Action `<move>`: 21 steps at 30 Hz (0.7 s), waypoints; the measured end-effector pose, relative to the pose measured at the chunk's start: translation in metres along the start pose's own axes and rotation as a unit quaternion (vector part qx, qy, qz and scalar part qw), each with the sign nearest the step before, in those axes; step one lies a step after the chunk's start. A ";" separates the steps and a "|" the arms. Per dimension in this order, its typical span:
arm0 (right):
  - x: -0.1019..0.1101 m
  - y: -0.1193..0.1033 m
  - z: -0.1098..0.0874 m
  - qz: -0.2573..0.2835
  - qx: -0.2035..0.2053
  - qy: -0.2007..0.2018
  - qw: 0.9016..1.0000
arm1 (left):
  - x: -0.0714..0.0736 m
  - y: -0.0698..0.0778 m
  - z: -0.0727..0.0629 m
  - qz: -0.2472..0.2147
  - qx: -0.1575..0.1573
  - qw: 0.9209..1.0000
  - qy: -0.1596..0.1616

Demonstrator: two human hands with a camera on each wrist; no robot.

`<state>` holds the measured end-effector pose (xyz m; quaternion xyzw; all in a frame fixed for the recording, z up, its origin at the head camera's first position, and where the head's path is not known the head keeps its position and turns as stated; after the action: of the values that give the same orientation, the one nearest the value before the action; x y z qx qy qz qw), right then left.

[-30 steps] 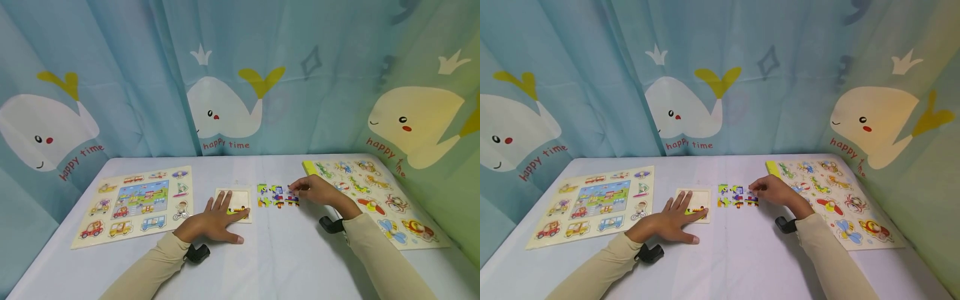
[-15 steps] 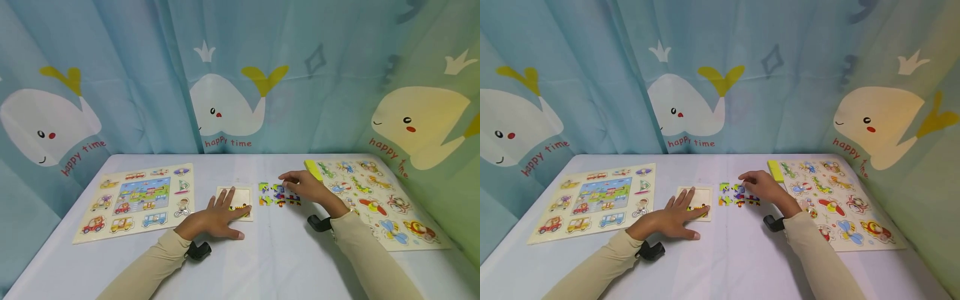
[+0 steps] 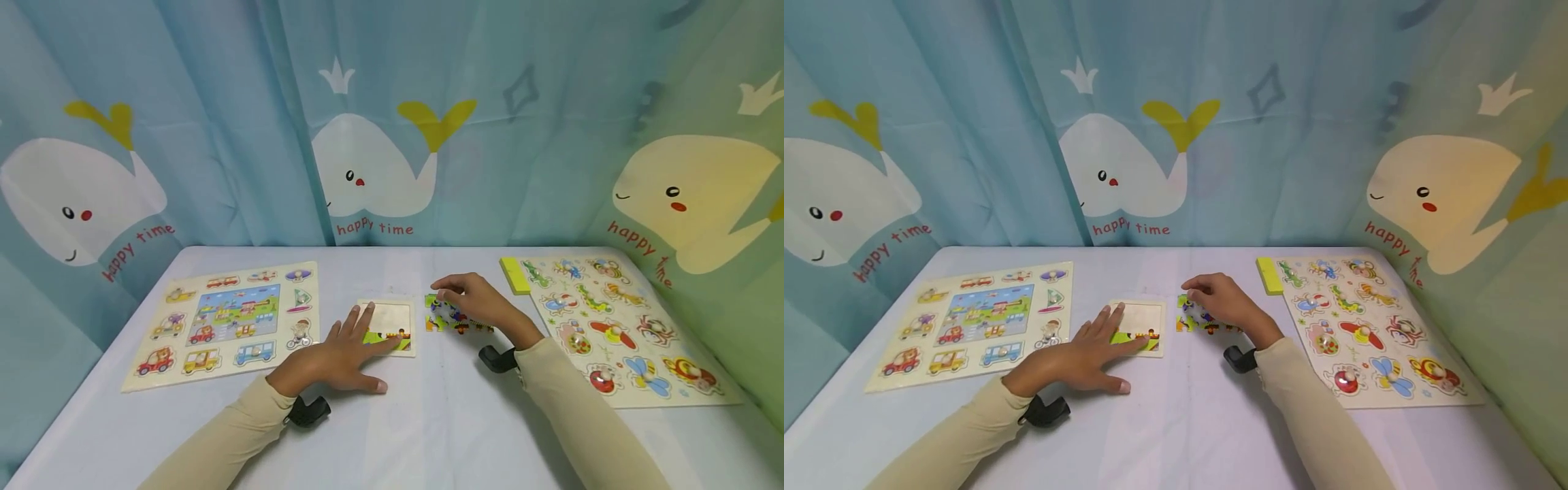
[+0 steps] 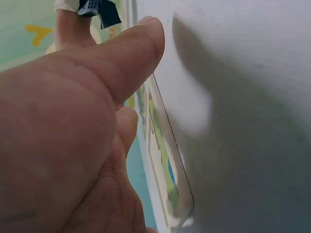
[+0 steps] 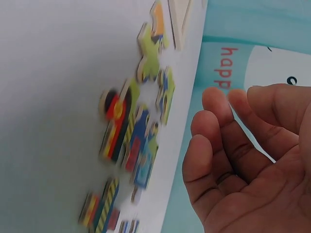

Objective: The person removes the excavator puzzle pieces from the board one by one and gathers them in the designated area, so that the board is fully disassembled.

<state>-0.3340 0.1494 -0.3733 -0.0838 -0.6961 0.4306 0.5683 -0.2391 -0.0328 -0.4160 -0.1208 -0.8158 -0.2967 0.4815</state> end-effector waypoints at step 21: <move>-0.042 -0.041 0.026 0.022 0.025 -0.050 0.998 | -0.001 -0.011 -0.004 0.056 0.060 0.997 -0.011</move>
<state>-0.3269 0.0856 -0.3749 -0.0627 -0.7108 0.4641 0.5248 -0.2410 -0.0443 -0.4196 -0.1407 -0.8290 -0.2184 0.4952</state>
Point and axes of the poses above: each hand's wrist, its own z-axis towards the middle knuckle, its own x-axis out of the back of the hand, y = z × x, the point moved 9 cm from there along z, towards the middle knuckle, and after that the axes turned 3 degrees about -y, right-handed, at the moved point
